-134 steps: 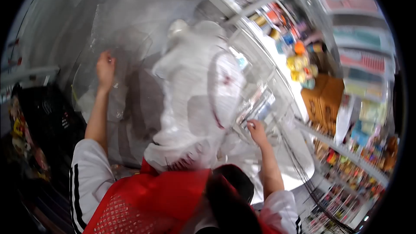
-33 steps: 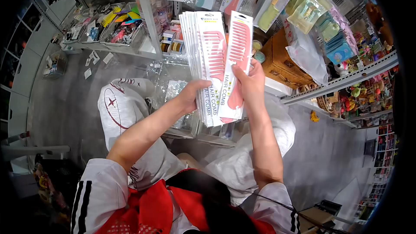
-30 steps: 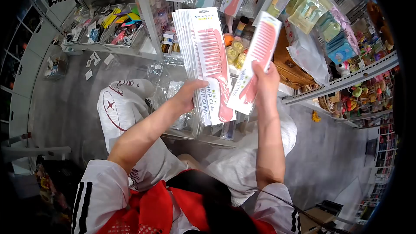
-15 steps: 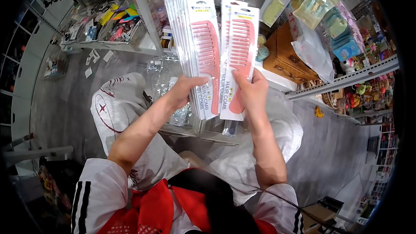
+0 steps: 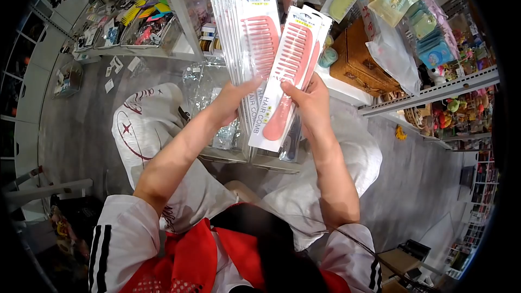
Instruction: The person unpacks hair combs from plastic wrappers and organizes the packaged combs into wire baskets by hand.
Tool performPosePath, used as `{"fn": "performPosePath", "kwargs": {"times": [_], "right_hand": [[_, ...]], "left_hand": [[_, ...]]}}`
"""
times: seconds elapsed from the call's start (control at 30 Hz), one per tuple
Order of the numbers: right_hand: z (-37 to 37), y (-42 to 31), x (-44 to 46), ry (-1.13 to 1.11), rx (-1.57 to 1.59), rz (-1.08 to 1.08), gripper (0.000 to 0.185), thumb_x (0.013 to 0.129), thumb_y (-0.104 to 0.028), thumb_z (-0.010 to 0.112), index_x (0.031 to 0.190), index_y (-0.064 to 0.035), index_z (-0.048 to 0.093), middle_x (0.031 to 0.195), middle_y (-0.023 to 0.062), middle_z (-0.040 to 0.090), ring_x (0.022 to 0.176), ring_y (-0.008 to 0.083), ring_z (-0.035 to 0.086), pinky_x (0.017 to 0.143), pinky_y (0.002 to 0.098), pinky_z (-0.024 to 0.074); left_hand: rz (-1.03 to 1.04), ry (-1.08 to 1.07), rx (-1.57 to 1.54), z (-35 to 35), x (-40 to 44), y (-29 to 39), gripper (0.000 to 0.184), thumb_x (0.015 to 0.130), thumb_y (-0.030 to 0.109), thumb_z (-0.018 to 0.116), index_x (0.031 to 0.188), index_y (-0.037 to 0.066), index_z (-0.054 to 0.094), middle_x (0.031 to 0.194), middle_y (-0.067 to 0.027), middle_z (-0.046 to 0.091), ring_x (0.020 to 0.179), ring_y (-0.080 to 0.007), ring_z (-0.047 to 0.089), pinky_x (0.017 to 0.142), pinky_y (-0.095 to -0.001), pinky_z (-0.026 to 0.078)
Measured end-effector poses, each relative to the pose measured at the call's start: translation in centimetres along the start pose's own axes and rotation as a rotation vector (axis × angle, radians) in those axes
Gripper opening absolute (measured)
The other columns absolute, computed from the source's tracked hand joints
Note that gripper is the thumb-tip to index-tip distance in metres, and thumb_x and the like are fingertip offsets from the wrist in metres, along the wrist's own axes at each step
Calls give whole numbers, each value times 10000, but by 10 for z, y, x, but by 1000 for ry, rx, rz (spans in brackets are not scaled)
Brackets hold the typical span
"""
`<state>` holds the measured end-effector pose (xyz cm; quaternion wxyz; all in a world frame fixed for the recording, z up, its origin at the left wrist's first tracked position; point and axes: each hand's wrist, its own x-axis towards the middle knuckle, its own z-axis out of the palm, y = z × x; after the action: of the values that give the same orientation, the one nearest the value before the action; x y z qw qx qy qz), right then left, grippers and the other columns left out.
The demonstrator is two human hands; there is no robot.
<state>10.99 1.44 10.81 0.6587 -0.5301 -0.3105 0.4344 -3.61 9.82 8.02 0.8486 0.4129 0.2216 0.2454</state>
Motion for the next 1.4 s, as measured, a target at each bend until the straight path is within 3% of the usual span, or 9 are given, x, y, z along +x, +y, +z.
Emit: {"fn": "performPosePath", "kwargs": {"times": [0.27,0.5,0.6,0.77,0.87,1.13,1.23,1.33,1.4], "right_hand": [[-34,-24,11,-76,349,177,268,750,79,531,1014,28,534,962,103,614,833,148,592,750,262,465],[-2,-2,-1,-106,101,161,311,739,66,549,1045,34,504,946,88,606,808,132,589,735,249,462],[-2,-4,2,-21,88,120,297,738,58,552,1030,34,505,941,89,604,774,141,588,714,248,462],[-30,-7,16,80,174,57,253,722,81,548,974,66,519,931,118,607,798,167,595,729,264,465],[-35,-26,13,18,432,163,257,727,33,577,982,28,549,914,109,614,833,179,590,766,287,463],[1,-1,2,-64,134,105,281,731,15,614,1004,13,545,926,72,620,784,132,597,705,244,460],[-2,-2,7,51,182,121,279,734,23,605,1004,28,538,939,87,615,783,137,596,705,251,460],[-24,-2,20,79,216,118,305,743,32,556,1046,52,520,973,117,595,867,188,580,777,296,455],[-35,-11,22,94,412,245,321,727,-7,577,1038,53,523,967,102,593,873,193,572,814,304,445]], "left_hand": [[14,18,-15,-5,1,1,432,773,118,569,1163,-28,455,1059,-140,567,916,-221,589,795,-330,489],[33,39,189,1,5,-3,414,778,89,511,1172,-25,455,1093,-140,553,947,-207,576,853,-325,454],[-180,-48,-202,-13,3,0,436,779,116,481,1176,-58,434,1106,-163,545,971,-221,571,874,-339,447],[112,-13,-68,6,1,7,430,768,162,521,1140,-41,451,1024,-164,578,869,-230,613,783,-329,508],[21,126,52,-4,2,9,355,796,129,547,1104,-30,473,988,-132,587,882,-212,605,766,-323,514],[143,20,320,2,4,2,382,821,153,554,1162,-2,482,1065,-107,572,954,-184,565,824,-311,455],[-104,37,-40,-6,5,9,404,846,232,504,1169,-9,474,1080,-120,569,960,-203,571,822,-325,465],[24,-98,-43,-2,4,17,443,860,297,458,1176,-14,462,1083,-131,567,952,-217,580,819,-339,473],[73,-10,-69,2,3,20,388,849,195,493,1176,-11,457,1092,-132,560,957,-216,574,826,-347,471]]}}
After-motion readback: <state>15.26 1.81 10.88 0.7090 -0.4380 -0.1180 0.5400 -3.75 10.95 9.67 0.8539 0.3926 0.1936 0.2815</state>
